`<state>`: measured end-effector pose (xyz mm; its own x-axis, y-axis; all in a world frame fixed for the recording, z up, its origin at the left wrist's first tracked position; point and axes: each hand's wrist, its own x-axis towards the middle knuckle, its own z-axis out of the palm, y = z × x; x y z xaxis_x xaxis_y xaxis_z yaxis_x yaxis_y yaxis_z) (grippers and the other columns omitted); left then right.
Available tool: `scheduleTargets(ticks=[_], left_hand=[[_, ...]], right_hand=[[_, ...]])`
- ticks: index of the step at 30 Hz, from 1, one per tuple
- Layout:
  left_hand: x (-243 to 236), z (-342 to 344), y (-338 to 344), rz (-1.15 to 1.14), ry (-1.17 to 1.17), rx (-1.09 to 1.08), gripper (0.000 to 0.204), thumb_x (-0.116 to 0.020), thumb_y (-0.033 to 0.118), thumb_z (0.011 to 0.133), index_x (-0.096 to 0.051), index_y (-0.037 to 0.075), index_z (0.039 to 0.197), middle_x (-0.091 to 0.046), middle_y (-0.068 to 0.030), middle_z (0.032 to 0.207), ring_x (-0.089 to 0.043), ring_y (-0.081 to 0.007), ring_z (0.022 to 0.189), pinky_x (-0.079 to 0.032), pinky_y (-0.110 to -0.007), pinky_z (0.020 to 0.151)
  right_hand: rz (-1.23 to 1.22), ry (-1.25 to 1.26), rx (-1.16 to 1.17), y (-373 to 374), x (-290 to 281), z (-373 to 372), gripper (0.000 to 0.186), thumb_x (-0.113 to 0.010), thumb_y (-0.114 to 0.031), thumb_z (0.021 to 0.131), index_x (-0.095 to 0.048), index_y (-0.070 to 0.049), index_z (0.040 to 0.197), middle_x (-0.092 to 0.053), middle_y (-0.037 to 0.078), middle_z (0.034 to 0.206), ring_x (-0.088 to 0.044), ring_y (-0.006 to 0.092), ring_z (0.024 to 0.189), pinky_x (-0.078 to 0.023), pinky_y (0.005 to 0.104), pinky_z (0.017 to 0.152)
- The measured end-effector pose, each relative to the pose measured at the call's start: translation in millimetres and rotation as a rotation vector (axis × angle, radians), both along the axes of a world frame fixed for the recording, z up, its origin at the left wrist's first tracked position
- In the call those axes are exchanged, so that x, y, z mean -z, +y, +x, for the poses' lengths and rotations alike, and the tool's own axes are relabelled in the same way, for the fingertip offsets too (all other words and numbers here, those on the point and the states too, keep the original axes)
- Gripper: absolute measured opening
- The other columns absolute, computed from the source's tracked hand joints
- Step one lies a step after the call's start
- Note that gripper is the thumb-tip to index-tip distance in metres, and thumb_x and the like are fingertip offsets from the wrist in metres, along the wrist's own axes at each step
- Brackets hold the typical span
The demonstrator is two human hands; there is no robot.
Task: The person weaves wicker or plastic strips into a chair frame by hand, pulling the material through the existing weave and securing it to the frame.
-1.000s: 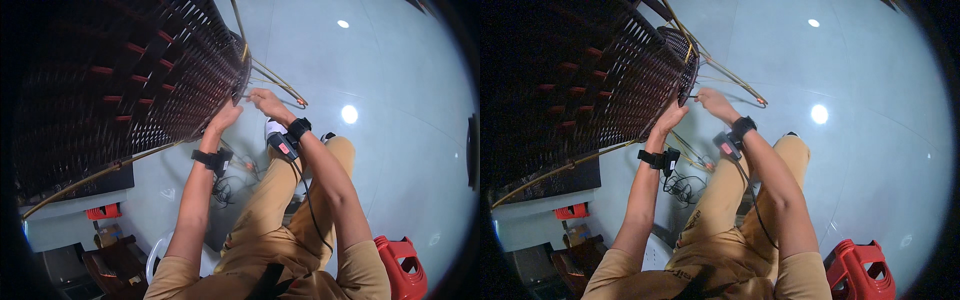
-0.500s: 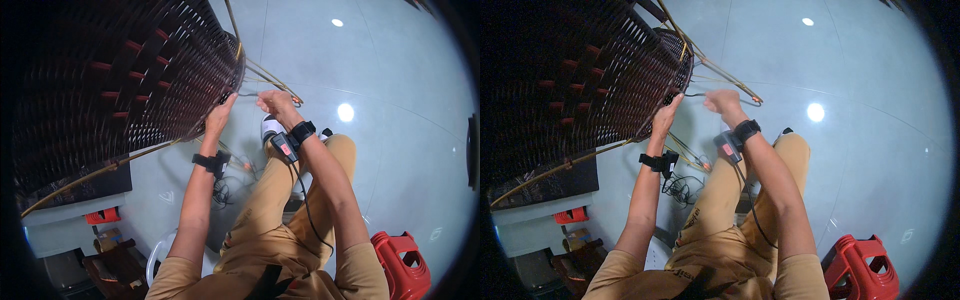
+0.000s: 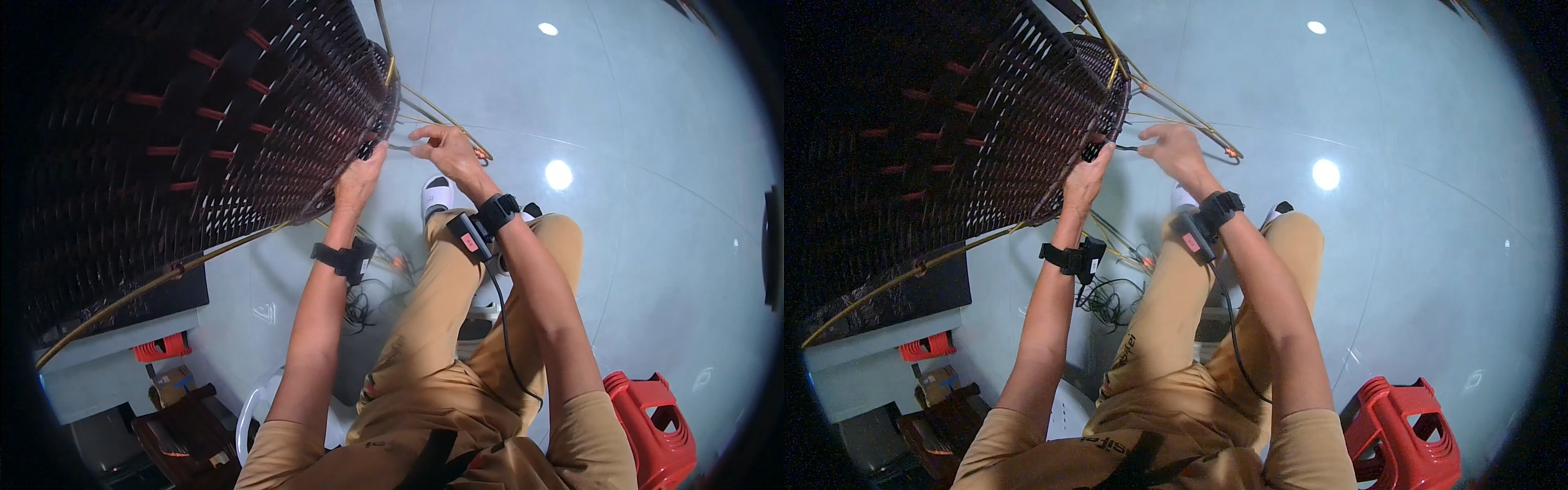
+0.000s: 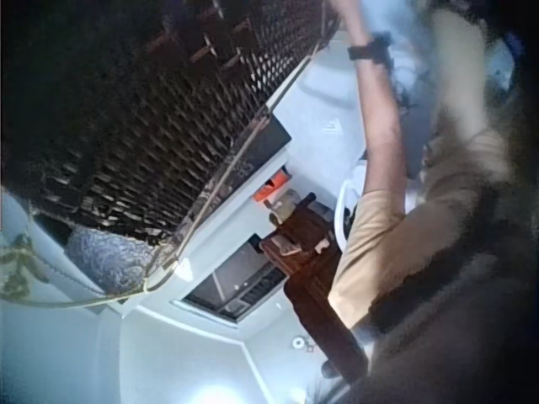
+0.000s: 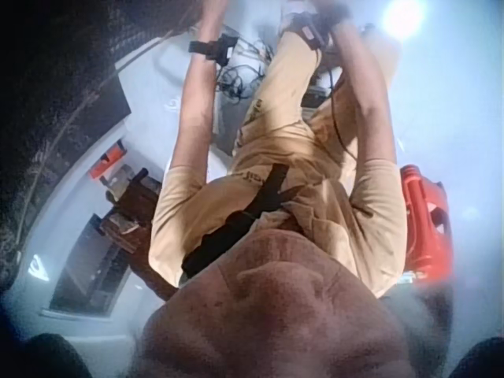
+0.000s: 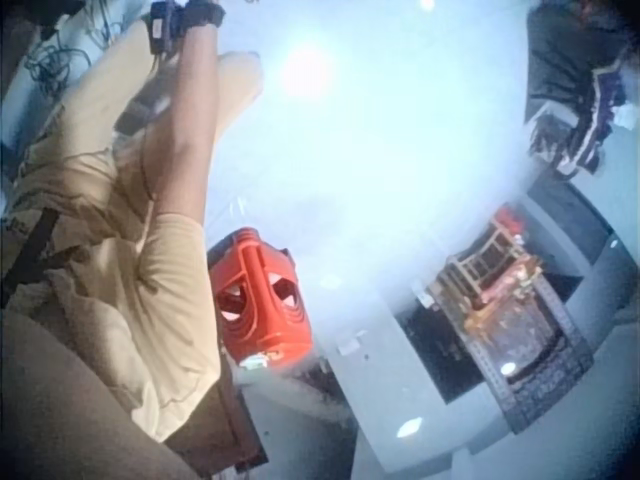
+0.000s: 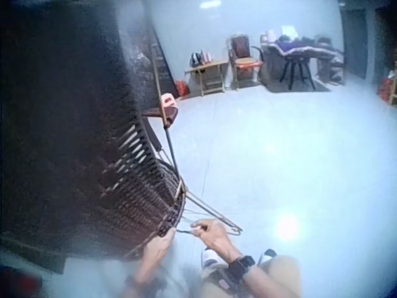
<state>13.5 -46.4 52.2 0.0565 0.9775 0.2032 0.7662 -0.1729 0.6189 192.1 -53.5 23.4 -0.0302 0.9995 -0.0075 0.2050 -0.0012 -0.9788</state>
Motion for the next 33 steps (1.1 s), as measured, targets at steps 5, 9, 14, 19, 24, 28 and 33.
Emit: scheduleTargets(ticks=[5, 9, 14, 19, 24, 28, 33], left_hand=[[-5, 6, -1, 0.058, -0.046, 0.01, 0.035, -0.063, 0.033, 0.075, -0.062, 0.004, 0.093, -0.063, -0.0147, 0.088, -0.059, -0.0302, 0.079, -0.045, -0.037, 0.074], [-12, 7, -5, 0.05, -0.053, -0.006, 0.033, -0.063, 0.032, 0.075, -0.062, 0.004, 0.093, -0.063, -0.0137, 0.087, -0.059, -0.0292, 0.078, -0.045, -0.037, 0.074], [-10, 7, -3, 0.036, -0.027, -0.001, 0.033, -0.062, 0.032, 0.076, -0.061, 0.003, 0.093, -0.062, -0.0123, 0.088, -0.058, -0.0277, 0.079, -0.043, -0.036, 0.076], [-6, 1, -2, -0.038, 0.079, 0.06, 0.034, -0.064, 0.032, 0.076, -0.06, 0.003, 0.093, -0.061, -0.0117, 0.088, -0.056, -0.0257, 0.08, -0.042, -0.035, 0.077], [-8, -2, -3, -0.017, 0.091, 0.06, 0.033, -0.065, 0.03, 0.075, -0.06, 0.002, 0.092, -0.06, -0.0116, 0.089, -0.055, -0.0246, 0.08, -0.043, -0.036, 0.076], [-17, -3, -6, -0.11, -0.058, 0.062, 0.047, -0.055, 0.039, 0.081, -0.056, -0.001, 0.105, -0.058, -0.0168, 0.104, -0.053, -0.0304, 0.095, -0.037, -0.035, 0.087], [-21, 0, -20, -0.258, -0.018, -0.216, 0.062, -0.032, 0.05, 0.088, -0.049, -0.004, 0.115, -0.051, -0.0218, 0.118, -0.045, -0.0371, 0.108, -0.03, -0.037, 0.095]], right_hand=[[-0.361, 0.505, 0.116, 2, -10, -2, 0.03, -0.06, -0.022, 0.078, -0.06, 0.003, 0.096, -0.059, 0.008, 0.067, -0.057, 0.0141, 0.053, -0.049, 0.0275, 0.046], [-0.498, 0.545, 0.243, -2, -17, -12, 0.039, -0.06, -0.026, 0.08, -0.054, 0.012, 0.083, -0.057, 0.016, 0.064, -0.059, 0.0227, 0.047, -0.051, 0.031, 0.041], [-0.665, 0.676, 0.11, -7, -16, -34, 0.056, -0.059, -0.033, 0.081, -0.044, 0.019, 0.094, -0.056, 0.024, 0.068, -0.061, 0.03, 0.05, -0.054, 0.0334, 0.044], [-0.664, 0.78, 0.034, -1, -5, -39, 0.05, -0.054, -0.038, 0.084, -0.047, 0.011, 0.094, -0.055, 0.016, 0.075, -0.062, 0.0254, 0.07, -0.054, 0.031, 0.063], [-0.579, 0.848, 0.075, 9, -3, -39, 0.028, -0.052, -0.014, 0.085, -0.05, 0.013, 0.092, -0.057, 0.018, 0.076, -0.062, 0.0285, 0.059, -0.056, 0.0332, 0.056], [-0.573, 0.696, -0.06, 11, -6, -29, 0.011, -0.05, -0.006, 0.084, -0.054, 0.004, 0.086, -0.057, 0.01, 0.072, -0.062, 0.0197, 0.063, -0.054, 0.0293, 0.061], [-0.646, 0.552, -0.243, 13, -14, -26, 0.019, -0.047, -0.001, 0.08, -0.055, 0.005, 0.095, -0.056, 0.007, 0.07, -0.061, 0.0184, 0.062, -0.054, 0.0285, 0.059]])
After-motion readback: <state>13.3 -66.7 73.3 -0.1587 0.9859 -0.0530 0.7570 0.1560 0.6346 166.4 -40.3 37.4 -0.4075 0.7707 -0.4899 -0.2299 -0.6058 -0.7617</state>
